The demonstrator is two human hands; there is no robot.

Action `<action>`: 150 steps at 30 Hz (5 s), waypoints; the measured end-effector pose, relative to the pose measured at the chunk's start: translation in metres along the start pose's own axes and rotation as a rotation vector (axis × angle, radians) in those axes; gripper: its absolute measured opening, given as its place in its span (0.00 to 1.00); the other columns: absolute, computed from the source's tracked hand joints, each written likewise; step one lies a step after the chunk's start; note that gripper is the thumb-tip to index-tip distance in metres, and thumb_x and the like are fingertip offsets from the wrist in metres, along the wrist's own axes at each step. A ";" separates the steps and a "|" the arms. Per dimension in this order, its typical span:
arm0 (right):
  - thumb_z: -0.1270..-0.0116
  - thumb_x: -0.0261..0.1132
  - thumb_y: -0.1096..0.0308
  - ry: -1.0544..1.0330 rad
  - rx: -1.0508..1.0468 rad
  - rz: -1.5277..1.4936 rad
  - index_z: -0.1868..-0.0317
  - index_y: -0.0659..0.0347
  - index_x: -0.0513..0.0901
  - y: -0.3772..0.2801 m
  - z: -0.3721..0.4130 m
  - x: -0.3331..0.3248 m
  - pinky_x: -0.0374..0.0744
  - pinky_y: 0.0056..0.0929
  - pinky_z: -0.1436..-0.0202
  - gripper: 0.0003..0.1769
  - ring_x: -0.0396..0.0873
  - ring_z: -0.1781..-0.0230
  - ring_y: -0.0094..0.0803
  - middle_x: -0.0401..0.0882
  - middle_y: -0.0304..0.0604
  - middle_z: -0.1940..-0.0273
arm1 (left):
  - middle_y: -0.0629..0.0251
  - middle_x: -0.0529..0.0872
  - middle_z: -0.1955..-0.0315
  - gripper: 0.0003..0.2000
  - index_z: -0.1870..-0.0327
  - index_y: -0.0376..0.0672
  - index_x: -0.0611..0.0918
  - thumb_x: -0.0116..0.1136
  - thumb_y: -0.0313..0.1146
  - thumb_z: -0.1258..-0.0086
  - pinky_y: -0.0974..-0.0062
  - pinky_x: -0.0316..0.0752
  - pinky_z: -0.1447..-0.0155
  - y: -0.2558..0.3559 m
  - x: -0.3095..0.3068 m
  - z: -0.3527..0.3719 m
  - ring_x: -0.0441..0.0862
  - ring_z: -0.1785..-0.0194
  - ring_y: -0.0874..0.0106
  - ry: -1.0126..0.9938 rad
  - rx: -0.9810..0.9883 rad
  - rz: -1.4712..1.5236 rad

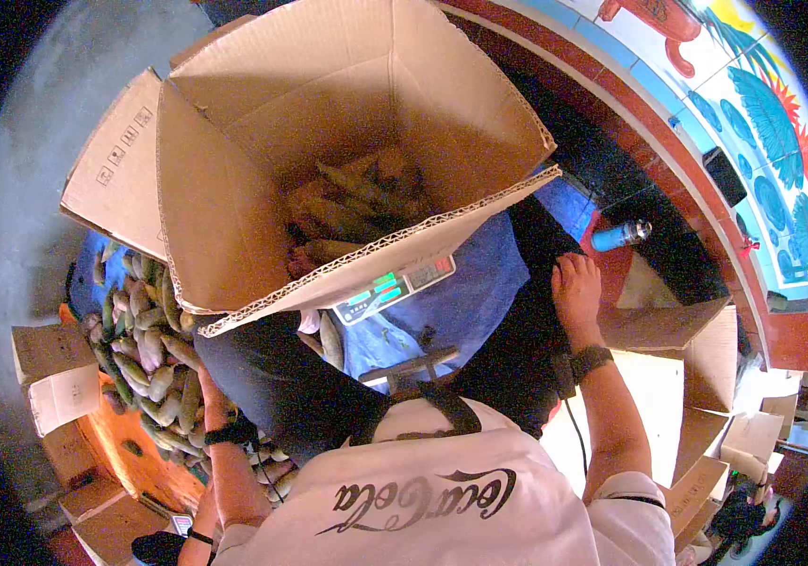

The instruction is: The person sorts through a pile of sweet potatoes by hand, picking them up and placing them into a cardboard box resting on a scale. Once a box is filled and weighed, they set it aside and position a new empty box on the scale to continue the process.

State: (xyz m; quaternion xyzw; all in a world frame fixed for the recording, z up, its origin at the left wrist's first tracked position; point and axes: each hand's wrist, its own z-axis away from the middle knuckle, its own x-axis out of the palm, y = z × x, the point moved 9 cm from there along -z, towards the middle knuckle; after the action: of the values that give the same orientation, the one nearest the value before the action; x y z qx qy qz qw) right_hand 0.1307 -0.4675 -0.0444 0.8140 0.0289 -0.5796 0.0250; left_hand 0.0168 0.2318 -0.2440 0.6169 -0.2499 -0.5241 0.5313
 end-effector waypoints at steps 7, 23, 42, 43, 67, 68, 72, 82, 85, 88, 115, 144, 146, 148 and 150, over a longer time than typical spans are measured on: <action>0.45 0.59 0.70 0.005 -0.021 0.011 0.63 0.60 0.75 -0.001 -0.001 -0.001 0.70 0.36 0.55 0.08 0.71 0.57 0.40 0.74 0.42 0.60 | 0.56 0.83 0.65 0.09 0.61 0.37 0.78 0.45 0.28 0.37 0.68 0.73 0.60 -0.110 0.005 0.040 0.80 0.63 0.65 -0.087 -0.354 0.030; 0.44 0.60 0.68 -0.049 -0.023 0.049 0.63 0.60 0.77 -0.001 -0.002 0.009 0.69 0.39 0.53 0.09 0.71 0.56 0.41 0.75 0.43 0.59 | 0.57 0.83 0.65 0.09 0.62 0.39 0.79 0.46 0.29 0.37 0.69 0.74 0.60 -0.203 0.046 0.113 0.80 0.62 0.65 -0.408 -0.373 -0.703; 0.44 0.59 0.69 0.042 -0.039 0.006 0.64 0.60 0.77 0.001 0.007 -0.002 0.70 0.38 0.54 0.08 0.71 0.56 0.41 0.75 0.43 0.59 | 0.57 0.83 0.66 0.09 0.63 0.41 0.79 0.46 0.31 0.38 0.69 0.75 0.60 -0.212 0.055 0.113 0.80 0.62 0.65 -0.479 -0.169 -1.076; 0.44 0.59 0.67 0.036 -0.042 0.019 0.64 0.60 0.77 0.002 0.006 0.001 0.71 0.38 0.54 0.08 0.71 0.56 0.41 0.75 0.43 0.59 | 0.57 0.83 0.66 0.09 0.63 0.41 0.80 0.46 0.31 0.38 0.69 0.75 0.60 -0.217 0.056 0.115 0.80 0.62 0.65 -0.478 -0.144 -1.097; 0.42 0.57 0.69 -0.072 -0.156 0.169 0.61 0.62 0.74 -0.001 0.006 0.022 0.69 0.43 0.53 0.09 0.70 0.57 0.47 0.74 0.47 0.58 | 0.53 0.66 0.46 0.25 0.45 0.42 0.67 0.57 0.35 0.45 0.63 0.62 0.39 -0.083 -0.036 0.164 0.64 0.42 0.55 0.174 -0.828 -0.796; 0.42 0.57 0.69 -0.072 -0.147 0.183 0.61 0.62 0.74 0.003 0.006 0.023 0.69 0.43 0.53 0.09 0.70 0.57 0.47 0.74 0.47 0.58 | 0.50 0.65 0.45 0.27 0.43 0.38 0.64 0.57 0.34 0.45 0.64 0.61 0.37 -0.105 -0.040 0.157 0.63 0.40 0.55 0.190 -0.758 -0.789; 0.42 0.56 0.71 -0.124 -0.163 0.201 0.61 0.62 0.75 0.000 0.005 0.027 0.69 0.40 0.52 0.09 0.70 0.55 0.46 0.73 0.47 0.58 | 0.47 0.64 0.42 0.29 0.41 0.37 0.62 0.56 0.33 0.45 0.65 0.61 0.37 -0.121 -0.041 0.125 0.63 0.39 0.54 0.164 -0.654 -0.748; 0.49 0.60 0.69 -0.252 -0.131 0.281 0.58 0.66 0.75 0.006 0.010 0.040 0.66 0.43 0.44 0.17 0.67 0.48 0.51 0.73 0.52 0.56 | 0.53 0.82 0.78 0.17 0.73 0.39 0.81 0.55 0.47 0.44 0.64 0.76 0.62 -0.248 0.004 0.115 0.82 0.69 0.57 -0.307 -0.659 -0.806; 0.47 0.59 0.71 -0.176 -0.201 0.313 0.61 0.65 0.75 -0.014 0.003 0.025 0.67 0.43 0.47 0.13 0.67 0.52 0.51 0.73 0.52 0.57 | 0.50 0.82 0.77 0.20 0.66 0.35 0.81 0.54 0.48 0.42 0.66 0.76 0.63 -0.197 0.017 0.111 0.82 0.70 0.57 -0.377 -0.545 -0.745; 0.43 0.57 0.71 -0.069 -0.163 0.182 0.65 0.63 0.75 -0.017 0.001 0.016 0.68 0.42 0.51 0.07 0.69 0.57 0.46 0.73 0.48 0.59 | 0.69 0.73 0.85 0.16 0.75 0.42 0.76 0.52 0.46 0.37 0.76 0.64 0.81 -0.090 0.016 0.101 0.71 0.84 0.75 -0.095 -0.458 -0.007; 0.43 0.58 0.72 0.023 -0.096 0.041 0.65 0.63 0.76 -0.003 0.009 0.005 0.70 0.40 0.53 0.06 0.72 0.58 0.44 0.75 0.46 0.60 | 0.58 0.76 0.55 0.12 0.55 0.36 0.77 0.56 0.30 0.38 0.74 0.71 0.51 0.417 0.028 0.018 0.77 0.59 0.70 0.240 0.620 -0.254; 0.43 0.54 0.70 -0.098 0.116 -0.177 0.54 0.67 0.75 0.043 0.024 0.036 0.67 0.45 0.49 0.16 0.68 0.51 0.52 0.73 0.52 0.50 | 0.50 0.73 0.49 0.34 0.35 0.42 0.51 0.56 0.36 0.38 0.65 0.61 0.39 -0.103 0.043 -0.023 0.69 0.43 0.59 0.091 -0.485 -0.272; 0.43 0.54 0.70 -0.150 0.091 -0.139 0.54 0.67 0.75 0.035 0.028 0.031 0.67 0.45 0.49 0.16 0.68 0.51 0.52 0.73 0.52 0.51 | 0.61 0.71 0.43 0.25 0.35 0.44 0.54 0.46 0.33 0.32 0.60 0.44 0.31 -0.189 0.064 -0.037 0.66 0.39 0.66 -0.181 -0.520 -0.462; 0.43 0.54 0.70 -0.181 0.091 -0.134 0.55 0.66 0.75 0.031 0.031 0.028 0.68 0.45 0.49 0.16 0.68 0.51 0.52 0.73 0.52 0.51 | 0.53 0.71 0.45 0.32 0.34 0.52 0.52 0.52 0.36 0.38 0.63 0.56 0.38 -0.252 0.065 -0.046 0.69 0.43 0.61 -0.110 -0.452 -0.335; 0.43 0.55 0.70 -0.199 0.094 -0.134 0.55 0.66 0.75 0.032 0.034 0.026 0.68 0.45 0.49 0.16 0.68 0.52 0.52 0.73 0.51 0.51 | 0.45 0.72 0.49 0.39 0.33 0.61 0.51 0.60 0.41 0.44 0.64 0.69 0.47 -0.238 0.061 -0.050 0.74 0.49 0.59 0.036 -0.407 -0.123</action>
State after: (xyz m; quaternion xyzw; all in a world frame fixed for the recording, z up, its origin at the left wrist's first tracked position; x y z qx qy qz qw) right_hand 0.1095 -0.5013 -0.0796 0.7492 0.0533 -0.6584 -0.0490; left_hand 0.0233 0.2728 -0.4916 0.5202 -0.0914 -0.5840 0.6164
